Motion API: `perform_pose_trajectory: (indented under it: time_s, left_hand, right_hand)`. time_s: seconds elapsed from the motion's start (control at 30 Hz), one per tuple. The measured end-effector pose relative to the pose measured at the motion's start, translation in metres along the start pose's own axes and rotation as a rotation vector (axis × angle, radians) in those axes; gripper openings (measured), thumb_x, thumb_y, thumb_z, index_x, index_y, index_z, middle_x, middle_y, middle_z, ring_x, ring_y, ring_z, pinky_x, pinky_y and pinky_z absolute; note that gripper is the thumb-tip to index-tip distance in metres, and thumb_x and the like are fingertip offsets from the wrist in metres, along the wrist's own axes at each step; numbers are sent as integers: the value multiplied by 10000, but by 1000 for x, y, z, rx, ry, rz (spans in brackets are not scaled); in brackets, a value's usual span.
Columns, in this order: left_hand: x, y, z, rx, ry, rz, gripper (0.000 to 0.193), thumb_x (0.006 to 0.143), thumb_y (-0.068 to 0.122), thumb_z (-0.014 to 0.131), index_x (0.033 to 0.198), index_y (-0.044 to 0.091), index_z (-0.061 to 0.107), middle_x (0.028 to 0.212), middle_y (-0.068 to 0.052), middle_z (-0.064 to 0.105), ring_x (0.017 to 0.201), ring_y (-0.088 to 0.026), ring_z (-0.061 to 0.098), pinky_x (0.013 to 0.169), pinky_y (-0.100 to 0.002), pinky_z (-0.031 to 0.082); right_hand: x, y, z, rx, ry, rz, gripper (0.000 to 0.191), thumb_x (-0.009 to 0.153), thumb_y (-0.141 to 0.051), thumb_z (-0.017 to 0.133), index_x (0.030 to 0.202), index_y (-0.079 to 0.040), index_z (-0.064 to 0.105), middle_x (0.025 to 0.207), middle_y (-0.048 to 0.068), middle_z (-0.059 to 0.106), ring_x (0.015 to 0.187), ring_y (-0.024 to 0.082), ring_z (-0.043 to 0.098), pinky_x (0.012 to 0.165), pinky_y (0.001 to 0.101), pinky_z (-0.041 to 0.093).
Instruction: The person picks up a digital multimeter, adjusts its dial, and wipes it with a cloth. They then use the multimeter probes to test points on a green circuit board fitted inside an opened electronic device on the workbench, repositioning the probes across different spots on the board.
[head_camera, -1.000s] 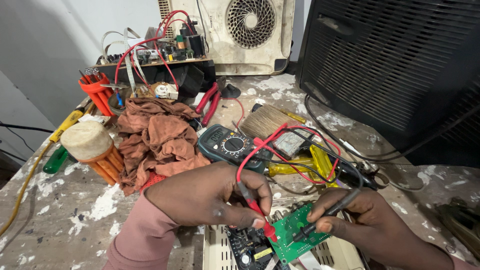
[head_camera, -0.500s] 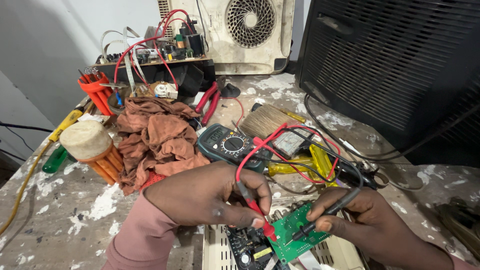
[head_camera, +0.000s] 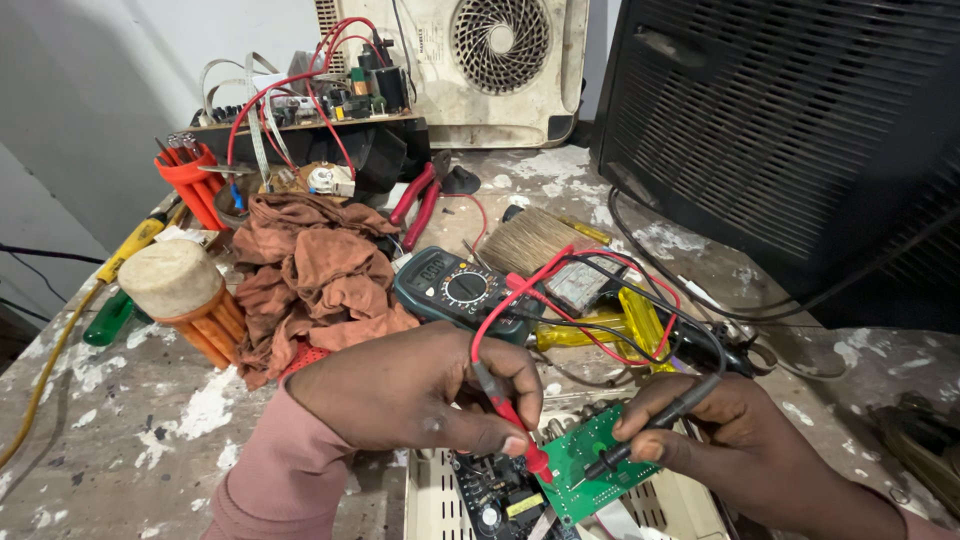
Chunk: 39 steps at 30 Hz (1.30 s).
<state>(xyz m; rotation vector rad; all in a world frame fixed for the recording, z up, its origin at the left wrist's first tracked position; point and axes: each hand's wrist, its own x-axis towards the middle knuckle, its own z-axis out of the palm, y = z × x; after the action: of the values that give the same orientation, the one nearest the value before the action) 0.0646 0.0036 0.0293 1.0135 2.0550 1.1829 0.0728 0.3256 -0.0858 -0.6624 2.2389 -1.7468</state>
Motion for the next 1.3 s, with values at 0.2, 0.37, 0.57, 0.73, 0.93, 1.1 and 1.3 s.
perform_pose_trajectory:
  time_s: [0.2, 0.37, 0.57, 0.73, 0.93, 1.1, 1.3]
  left_hand:
    - [-1, 1, 0, -21, -10, 4, 173, 908, 146, 734, 1045, 58, 674, 904, 30, 692, 850, -38, 618, 756, -239, 513]
    - [-1, 2, 0, -22, -4, -7, 175, 898, 134, 736, 1043, 57, 679, 898, 32, 695, 845, -39, 623, 753, -238, 514]
    - [-1, 2, 0, -18, -1, 2, 173, 903, 129, 741, 1045, 54, 676, 897, 31, 689, 848, -36, 618, 752, -234, 514]
    - [-1, 1, 1, -59, 5, -16, 166, 910, 126, 735, 1047, 51, 678, 898, 30, 692, 847, -35, 617, 748, -238, 512]
    - [0, 1, 0, -73, -4, -14, 162, 913, 128, 731, 1046, 54, 675, 918, 36, 707, 867, -32, 636, 764, -233, 521]
    - [-1, 1, 0, -65, 3, -33, 159, 917, 134, 733, 1043, 56, 674, 914, 35, 705, 862, -31, 630, 758, -235, 513]
    - [-1, 2, 0, -21, 5, -3, 172, 906, 140, 737, 1043, 55, 676, 895, 27, 697, 834, -35, 624, 735, -236, 517]
  right_hand:
    - [0, 0, 1, 13, -1, 6, 154, 840, -116, 775, 966, -28, 765, 949, 99, 756, 902, 170, 723, 802, 338, 579]
    - [1, -1, 0, -25, -6, 9, 149, 835, -123, 774, 958, -39, 769, 938, 89, 758, 889, 157, 677, 795, 331, 581]
    - [1, 0, 0, 6, -5, -15, 150, 843, -114, 776, 968, -32, 768, 941, 94, 766, 904, 169, 720, 802, 337, 575]
    - [1, -3, 2, -3, 5, 14, 140, 837, -115, 773, 951, -34, 769, 936, 91, 752, 891, 166, 720, 793, 337, 575]
    - [1, -6, 1, -33, 2, 4, 139, 835, -124, 772, 945, -39, 769, 928, 88, 756, 887, 159, 676, 793, 338, 578]
    - [1, -7, 2, -19, 7, 17, 140, 834, -119, 772, 945, -34, 768, 933, 93, 758, 895, 164, 707, 802, 341, 576]
    - [2, -6, 2, -8, 9, 31, 134, 831, -110, 771, 941, -32, 767, 932, 95, 757, 893, 167, 723, 799, 340, 576]
